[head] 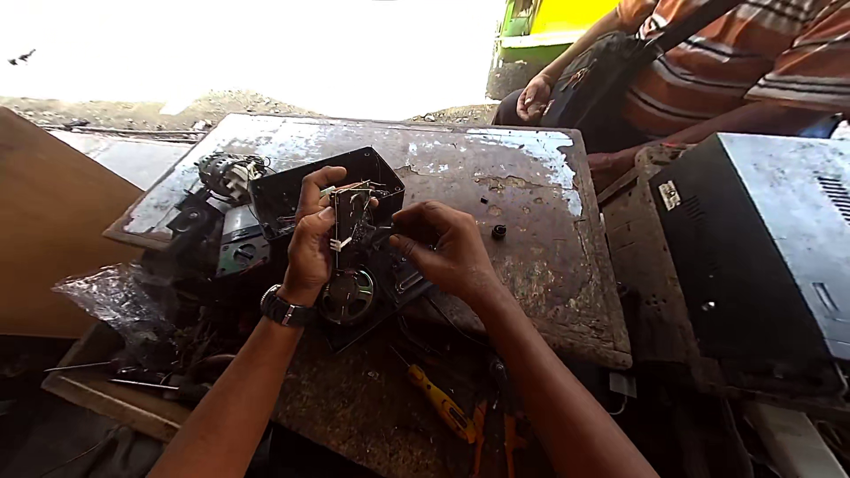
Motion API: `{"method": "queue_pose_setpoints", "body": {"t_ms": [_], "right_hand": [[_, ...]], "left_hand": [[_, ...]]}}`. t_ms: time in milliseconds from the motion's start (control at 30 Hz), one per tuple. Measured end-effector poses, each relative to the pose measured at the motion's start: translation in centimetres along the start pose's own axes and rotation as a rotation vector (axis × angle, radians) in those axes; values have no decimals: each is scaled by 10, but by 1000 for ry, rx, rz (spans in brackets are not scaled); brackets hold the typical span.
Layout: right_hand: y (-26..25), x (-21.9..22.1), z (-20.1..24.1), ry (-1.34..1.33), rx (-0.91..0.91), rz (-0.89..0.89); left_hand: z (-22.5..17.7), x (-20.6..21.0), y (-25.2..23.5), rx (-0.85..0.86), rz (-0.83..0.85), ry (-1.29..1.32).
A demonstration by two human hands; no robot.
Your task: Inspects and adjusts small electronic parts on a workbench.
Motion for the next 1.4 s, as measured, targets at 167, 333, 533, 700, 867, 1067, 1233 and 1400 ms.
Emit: {"method": "queue_pose_setpoints", "body": {"t_ms": [167,333,533,700,867,1067,1233,1400], "right_hand": [[-3,18,-22,-22,-30,-35],[2,19,-25,-59,-47,-65],[2,22,-24,-32,-114,-42],[4,21,-23,-24,-127,-68],[4,20,-21,-30,-118,-77],[4,19,-20,-24,-130,-92],[4,20,-20,20,-127,-81],[5,20,-20,42,-151,-76]], "left_hand": [[3,2,-2,57,-27,26],[5,-4,-10,135,-39,64],[7,-4,-10,149,-60,67],[7,-4,-11,164,-69,66],[10,-2,-10,151,-60,11],[9,-2,-11,158,-48,-23],[7,-2,-12,164,-53,-25],[8,-1,-12,178,-55,-33]]}}
Point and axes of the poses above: each hand's wrist, its own y-axis away from the middle knuckle, its own x-axis out of the palm, z = x × y, the point moved 4 cm from there along -y, towards the middle knuckle, and after that the axes turned 2 degrees about -x, right-handed, at the moved point
